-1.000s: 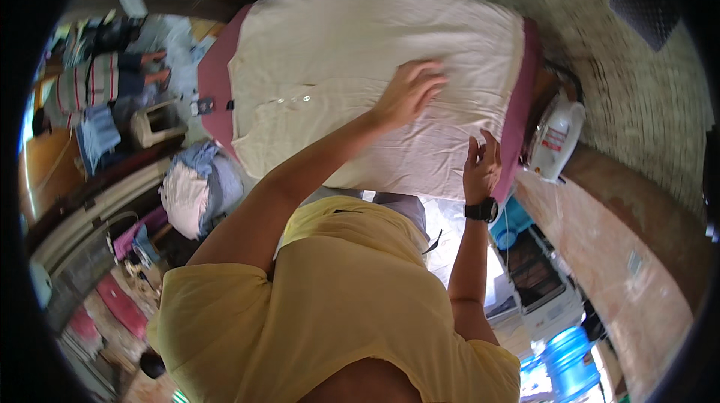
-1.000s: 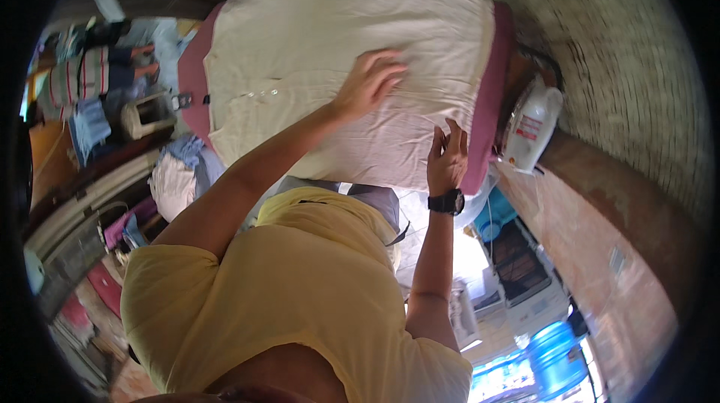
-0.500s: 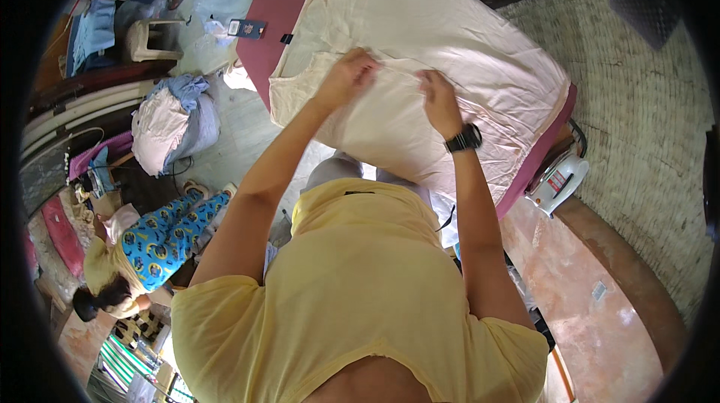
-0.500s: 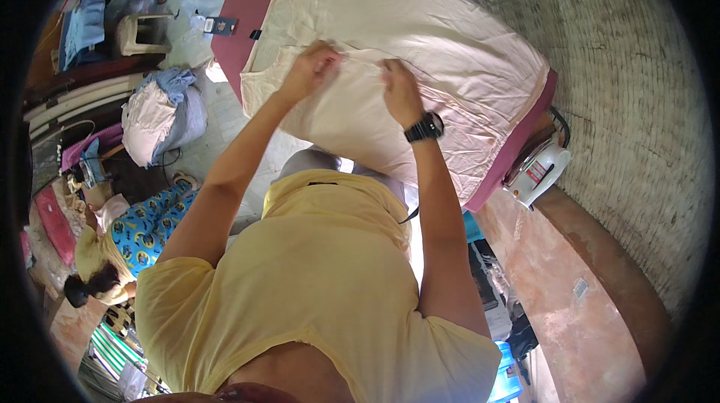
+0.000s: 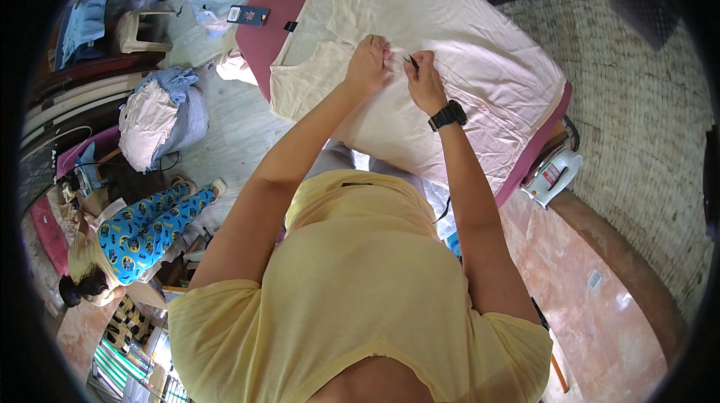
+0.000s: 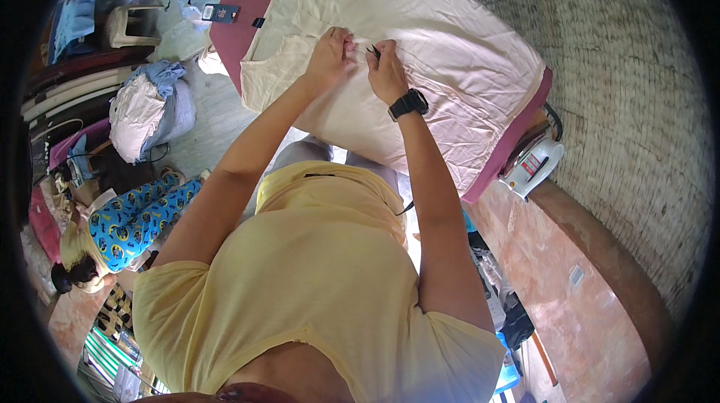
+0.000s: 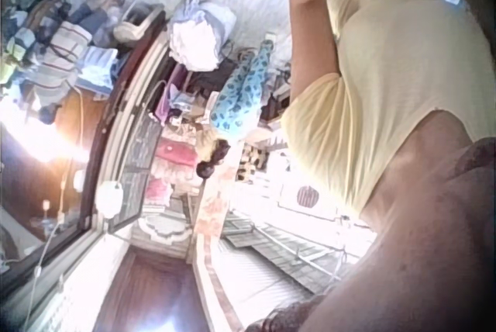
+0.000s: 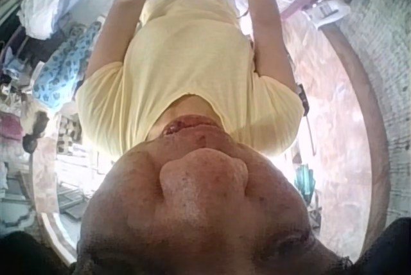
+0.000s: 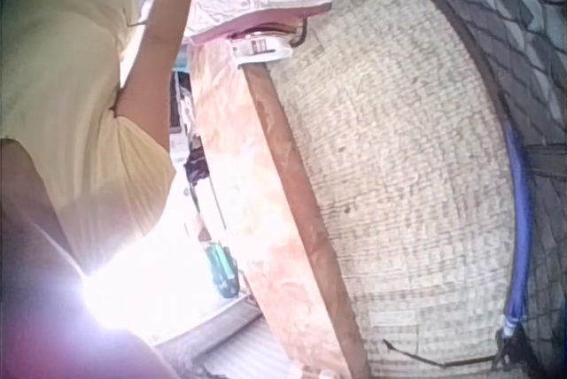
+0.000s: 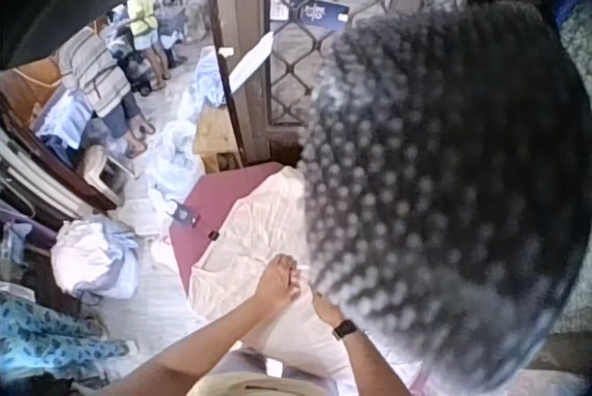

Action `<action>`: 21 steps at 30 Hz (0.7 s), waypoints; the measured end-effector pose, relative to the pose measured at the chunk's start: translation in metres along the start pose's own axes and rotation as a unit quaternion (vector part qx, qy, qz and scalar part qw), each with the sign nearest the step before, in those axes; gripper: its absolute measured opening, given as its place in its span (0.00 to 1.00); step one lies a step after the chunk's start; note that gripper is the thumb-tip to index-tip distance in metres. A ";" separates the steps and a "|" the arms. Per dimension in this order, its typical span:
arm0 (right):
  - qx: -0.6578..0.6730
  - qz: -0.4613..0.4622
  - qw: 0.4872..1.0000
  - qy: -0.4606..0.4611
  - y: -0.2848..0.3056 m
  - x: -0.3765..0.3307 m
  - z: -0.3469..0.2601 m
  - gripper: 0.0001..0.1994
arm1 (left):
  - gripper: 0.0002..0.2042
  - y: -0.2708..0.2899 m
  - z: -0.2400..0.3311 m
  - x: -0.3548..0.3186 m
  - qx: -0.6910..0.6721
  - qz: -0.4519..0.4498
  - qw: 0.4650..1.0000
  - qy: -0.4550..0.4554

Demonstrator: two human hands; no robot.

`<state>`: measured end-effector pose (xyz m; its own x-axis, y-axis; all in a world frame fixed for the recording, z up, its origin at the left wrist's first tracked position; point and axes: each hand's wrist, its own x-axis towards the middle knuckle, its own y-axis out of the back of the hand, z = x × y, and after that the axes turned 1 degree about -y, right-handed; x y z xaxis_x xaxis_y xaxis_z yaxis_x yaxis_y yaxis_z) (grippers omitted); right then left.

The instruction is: The person irons a light-colored shirt on an ironing board, turning it over and smoothing the fabric by hand before continuing with the iron.

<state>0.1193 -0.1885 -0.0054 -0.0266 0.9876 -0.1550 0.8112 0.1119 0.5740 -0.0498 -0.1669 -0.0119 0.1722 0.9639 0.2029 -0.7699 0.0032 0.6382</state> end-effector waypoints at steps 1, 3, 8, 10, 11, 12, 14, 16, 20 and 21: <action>-0.010 -0.004 1.000 0.013 0.001 0.001 -0.002 0.15 | 0.18 0.002 0.000 0.000 -0.028 -0.010 0.999 0.018; -0.028 -0.008 0.999 0.028 0.004 0.002 -0.005 0.14 | 0.21 0.006 0.000 -0.001 -0.060 -0.020 0.997 0.039; -0.095 -0.048 0.993 0.052 0.005 0.004 -0.017 0.13 | 0.20 0.015 0.003 0.001 -0.162 -0.049 0.978 0.124; -0.122 -0.042 0.990 0.053 0.002 0.005 -0.018 0.12 | 0.19 0.016 0.003 0.001 -0.138 -0.059 0.982 0.110; -0.125 -0.023 0.990 0.058 0.000 0.005 -0.018 0.12 | 0.18 0.017 0.002 0.000 -0.105 -0.073 0.988 0.086; -0.130 -0.011 0.990 0.059 -0.001 0.005 -0.017 0.12 | 0.17 0.016 0.001 -0.001 -0.069 -0.077 0.993 0.063; -0.084 0.015 0.996 0.017 -0.002 0.004 -0.013 0.12 | 0.15 0.014 0.000 -0.002 -0.035 -0.045 0.997 -0.042; -0.055 0.022 0.998 0.002 -0.003 0.004 -0.007 0.12 | 0.14 0.011 -0.001 -0.003 -0.006 -0.034 0.995 -0.093; -0.029 0.020 0.999 0.029 -0.002 0.005 0.002 0.13 | 0.13 0.010 -0.004 0.000 0.016 -0.062 0.994 -0.088; -0.024 0.017 0.999 0.029 -0.002 0.005 0.002 0.13 | 0.12 0.010 -0.004 0.001 0.015 -0.062 0.994 -0.088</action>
<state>0.1193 -0.1836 -0.0091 -0.0348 0.9954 -0.0898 0.7835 0.0829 0.6158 -0.0599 -0.1653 -0.0079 0.3710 0.8951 0.2473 -0.7184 0.1079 0.6872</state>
